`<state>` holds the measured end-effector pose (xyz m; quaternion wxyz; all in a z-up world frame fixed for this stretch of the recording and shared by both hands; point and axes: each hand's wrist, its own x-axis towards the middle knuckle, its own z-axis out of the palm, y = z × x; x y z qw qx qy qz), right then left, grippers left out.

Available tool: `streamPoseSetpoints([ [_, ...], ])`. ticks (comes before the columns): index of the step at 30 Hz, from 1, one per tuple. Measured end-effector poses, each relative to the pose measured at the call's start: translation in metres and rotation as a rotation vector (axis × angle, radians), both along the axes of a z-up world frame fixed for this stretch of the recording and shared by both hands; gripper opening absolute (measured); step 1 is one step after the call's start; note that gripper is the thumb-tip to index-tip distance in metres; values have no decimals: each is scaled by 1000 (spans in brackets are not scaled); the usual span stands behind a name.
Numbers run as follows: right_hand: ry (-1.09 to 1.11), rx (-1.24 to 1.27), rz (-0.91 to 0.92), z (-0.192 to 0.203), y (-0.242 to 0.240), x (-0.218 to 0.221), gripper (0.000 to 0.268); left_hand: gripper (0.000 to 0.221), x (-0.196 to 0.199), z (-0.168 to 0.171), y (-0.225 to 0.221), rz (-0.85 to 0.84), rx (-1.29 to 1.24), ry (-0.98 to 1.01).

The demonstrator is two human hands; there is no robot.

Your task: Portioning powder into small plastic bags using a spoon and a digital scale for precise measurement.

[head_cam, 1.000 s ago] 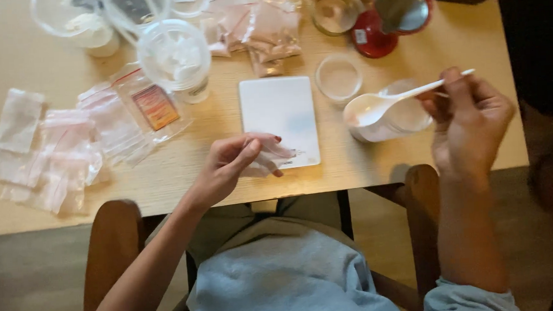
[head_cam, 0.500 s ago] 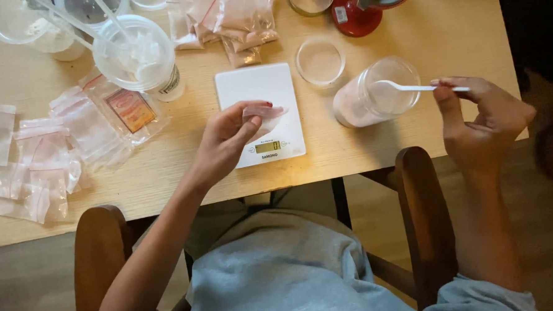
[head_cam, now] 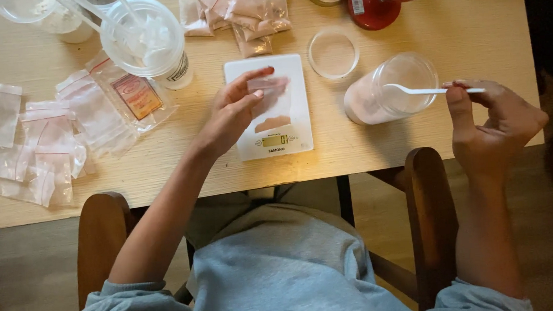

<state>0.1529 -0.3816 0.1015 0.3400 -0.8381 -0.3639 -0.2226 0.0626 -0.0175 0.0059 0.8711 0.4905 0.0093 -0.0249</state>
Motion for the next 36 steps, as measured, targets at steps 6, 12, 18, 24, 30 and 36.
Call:
streamPoseSetpoints([
  [6,-11,-40,-45,-12,-7,5,10,105,-7,22,3,216,992,-89],
  [12,-36,23,-84,-16,7,8,5,74,-34,22,19,486,1188,-431],
  [18,338,276,-184,-60,12,21,15,41,-64,0,29,602,1249,-507],
  [24,379,298,-199,-54,35,11,24,33,-43,-10,18,713,1252,-455],
  [30,317,240,-176,-51,48,12,28,29,-46,-8,22,743,1239,-430],
  [36,326,303,-151,-40,65,-6,48,22,-44,-3,22,753,1225,-411],
])
